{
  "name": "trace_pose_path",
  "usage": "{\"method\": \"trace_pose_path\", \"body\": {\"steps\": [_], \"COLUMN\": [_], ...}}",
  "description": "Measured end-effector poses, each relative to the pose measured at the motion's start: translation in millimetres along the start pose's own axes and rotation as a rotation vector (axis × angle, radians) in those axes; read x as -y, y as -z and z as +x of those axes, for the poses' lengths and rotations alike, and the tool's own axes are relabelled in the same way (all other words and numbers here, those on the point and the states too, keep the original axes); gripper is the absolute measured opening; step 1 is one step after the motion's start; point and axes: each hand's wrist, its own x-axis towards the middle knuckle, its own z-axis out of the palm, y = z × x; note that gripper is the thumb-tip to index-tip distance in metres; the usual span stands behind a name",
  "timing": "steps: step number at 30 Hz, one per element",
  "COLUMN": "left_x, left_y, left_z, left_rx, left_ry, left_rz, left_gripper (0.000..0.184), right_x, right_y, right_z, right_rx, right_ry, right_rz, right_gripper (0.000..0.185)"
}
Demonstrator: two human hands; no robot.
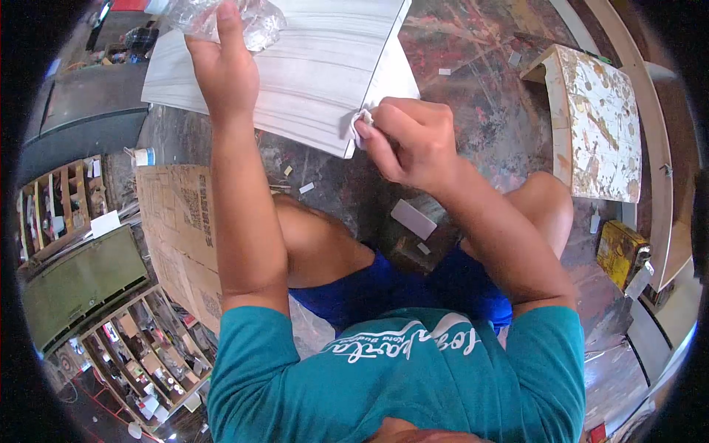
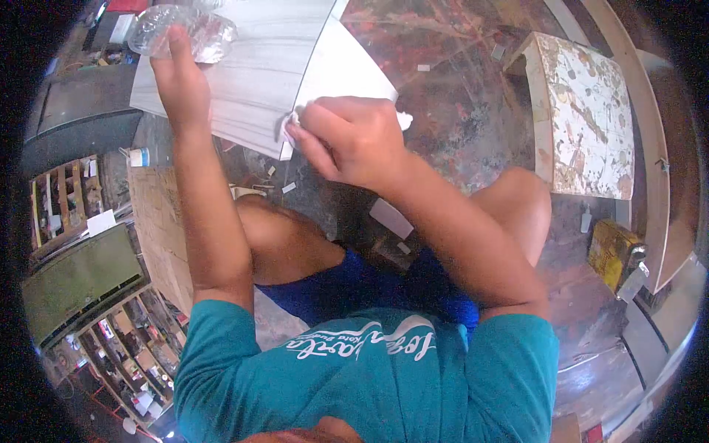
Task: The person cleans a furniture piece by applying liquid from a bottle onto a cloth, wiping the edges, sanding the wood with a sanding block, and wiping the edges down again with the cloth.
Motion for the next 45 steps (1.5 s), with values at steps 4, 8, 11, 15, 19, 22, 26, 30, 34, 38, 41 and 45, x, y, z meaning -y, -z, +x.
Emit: {"method": "trace_pose_path", "body": {"steps": [4,8,11,15,19,22,26,30,34,38,41,45], "left_x": [1.1,2.9,3.3,-3.1,3.4,1.4,3.0,-2.7,-0.2,5.1,1.9,7.5], "left_y": [0.5,2.1,2.1,-1.1,3.1,0.5,1.0,0.3,0.2,1.7,2.8,4.8], "left_z": [0.2,2.5,1.8,-0.5,-0.2,1.8,2.1,0.7,1.9,1.3,3.3,3.9], "left_rx": [-0.003,-0.004,-0.014,0.001,0.009,-0.002,0.011,-0.002,-0.013,-0.014,-0.011,0.002], "left_ry": [0.008,-0.008,0.034,0.056,-0.014,0.024,-0.011,-0.002,0.005,0.004,-0.018,-0.016], "left_rz": [0.007,0.012,0.013,-0.038,0.043,-0.03,-0.002,0.043,0.014,-0.016,0.053,0.028], "left_gripper": [0.058,0.058,0.059,0.059,0.058,0.057,0.057,0.057,0.056,0.057,0.058,0.058], "right_x": [-6.1,-0.2,-7.2,0.7,-11.0,-0.4,-6.8,0.6,11.1,-0.4,8.7,10.1], "right_y": [-3.0,-3.2,-0.9,-2.0,-2.1,-5.2,-2.4,-5.2,-17.6,-6.6,-27.2,-6.4], "right_z": [4.2,-0.1,2.8,-6.6,0.6,-2.9,-2.9,-3.0,-22.0,8.9,-34.0,0.9], "right_rx": [-0.054,-0.028,-0.008,0.053,-0.018,-0.044,0.012,-0.014,0.051,0.059,0.114,0.156], "right_ry": [-0.092,-0.001,-0.163,-0.015,-0.138,-0.043,-0.09,-0.598,-0.595,-1.069,-0.745,-1.077], "right_rz": [-0.004,0.016,-0.051,-0.022,-0.099,0.005,-0.047,0.367,0.563,0.626,0.663,0.699], "right_gripper": [0.029,0.028,0.024,0.025,0.023,0.027,0.025,0.036,0.042,0.049,0.044,0.05]}}
